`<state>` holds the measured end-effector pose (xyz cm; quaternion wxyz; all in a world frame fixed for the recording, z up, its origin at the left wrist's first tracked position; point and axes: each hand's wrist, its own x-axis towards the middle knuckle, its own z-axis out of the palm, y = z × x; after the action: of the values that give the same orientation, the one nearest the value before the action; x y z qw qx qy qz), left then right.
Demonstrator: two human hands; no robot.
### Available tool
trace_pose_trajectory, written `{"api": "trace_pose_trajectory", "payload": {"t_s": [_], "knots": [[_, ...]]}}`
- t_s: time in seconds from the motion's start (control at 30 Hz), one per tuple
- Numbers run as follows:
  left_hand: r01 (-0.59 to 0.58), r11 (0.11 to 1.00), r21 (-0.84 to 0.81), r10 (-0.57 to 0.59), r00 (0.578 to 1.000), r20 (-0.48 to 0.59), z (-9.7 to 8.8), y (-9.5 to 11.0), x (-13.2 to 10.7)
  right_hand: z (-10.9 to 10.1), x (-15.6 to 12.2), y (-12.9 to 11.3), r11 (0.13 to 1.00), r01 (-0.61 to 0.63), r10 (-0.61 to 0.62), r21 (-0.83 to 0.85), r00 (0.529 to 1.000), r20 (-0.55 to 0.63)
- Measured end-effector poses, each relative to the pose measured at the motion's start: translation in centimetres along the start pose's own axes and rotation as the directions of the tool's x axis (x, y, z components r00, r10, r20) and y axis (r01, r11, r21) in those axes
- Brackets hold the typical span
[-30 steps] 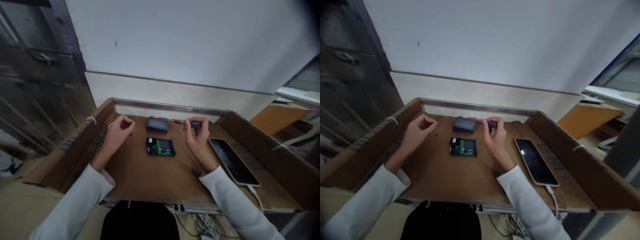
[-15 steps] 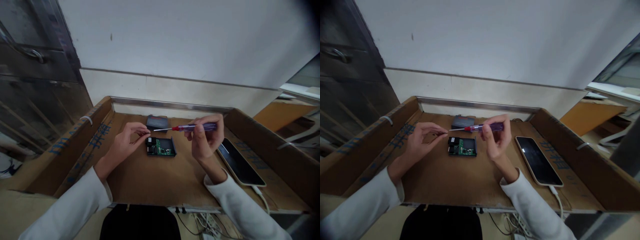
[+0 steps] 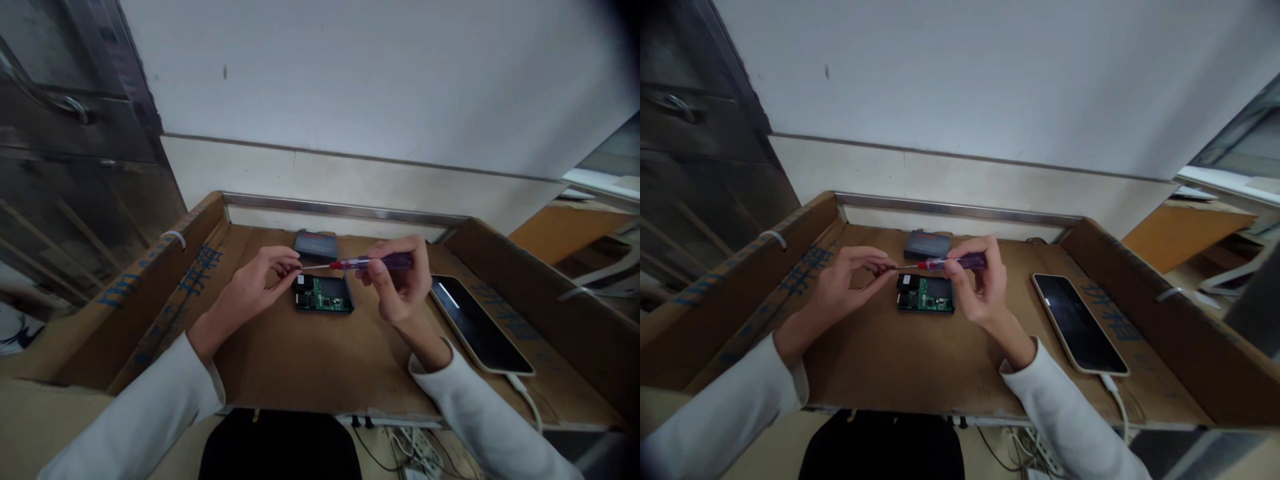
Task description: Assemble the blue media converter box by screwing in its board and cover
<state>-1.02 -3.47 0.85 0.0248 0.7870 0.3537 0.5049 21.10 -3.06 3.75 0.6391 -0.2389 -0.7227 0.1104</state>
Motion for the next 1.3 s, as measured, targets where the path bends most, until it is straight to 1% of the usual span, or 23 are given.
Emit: {"api": "trace_pose_trajectory", "payload": {"t_s": [0.13, 0.27, 0.33, 0.53, 0.7, 0.8, 1.0, 1.2, 1.3], "knots": [[-0.02, 0.999, 0.047, 0.02, 1.0, 0.007, -0.08, 0.09, 0.08, -0.02, 0.0, 0.05, 1.0, -0.003, 0.003, 0.003, 1.0, 0.016], [-0.069, 0.996, 0.061, 0.068, 0.998, 0.009, -0.14, 0.13, 0.23, -0.2, -0.14, 0.3, 1.0, -0.008, 0.009, -0.021, 0.999, 0.036], [-0.074, 0.995, 0.063, 0.072, 0.997, 0.022, -0.16, 0.11, 0.29, -0.32, -0.2, 0.38, 1.0, -0.005, 0.007, -0.027, 0.999, 0.051], [-0.024, 0.999, 0.044, 0.018, 0.991, 0.136, -0.09, -0.08, 0.41, -0.28, -0.1, 0.25, 0.995, 0.033, -0.02, -0.091, 0.991, 0.136], [-0.022, 0.998, 0.058, 0.012, 0.984, 0.18, 0.16, -0.27, 0.3, -0.07, 0.16, -0.14, 0.982, 0.102, -0.067, -0.162, 0.975, 0.21], [-0.031, 0.997, 0.075, 0.014, 0.977, 0.213, 0.34, -0.47, 0.24, -0.08, 0.14, -0.18, 0.976, 0.145, -0.098, -0.165, 0.959, 0.264], [-0.075, 0.991, 0.114, 0.05, 0.977, 0.208, 0.3, -0.56, 0.32, -0.23, 0.02, -0.05, 0.973, 0.178, -0.143, -0.145, 0.964, 0.223], [-0.085, 0.987, 0.134, 0.056, 0.977, 0.206, -0.06, -0.09, 0.62, -0.26, 0.07, -0.11, 0.971, 0.173, -0.133, -0.163, 0.964, 0.23], [-0.077, 0.989, 0.129, 0.049, 0.978, 0.204, -0.03, -0.2, 0.57, -0.25, 0.07, -0.06, 0.973, 0.174, -0.139, -0.153, 0.967, 0.215]]}}
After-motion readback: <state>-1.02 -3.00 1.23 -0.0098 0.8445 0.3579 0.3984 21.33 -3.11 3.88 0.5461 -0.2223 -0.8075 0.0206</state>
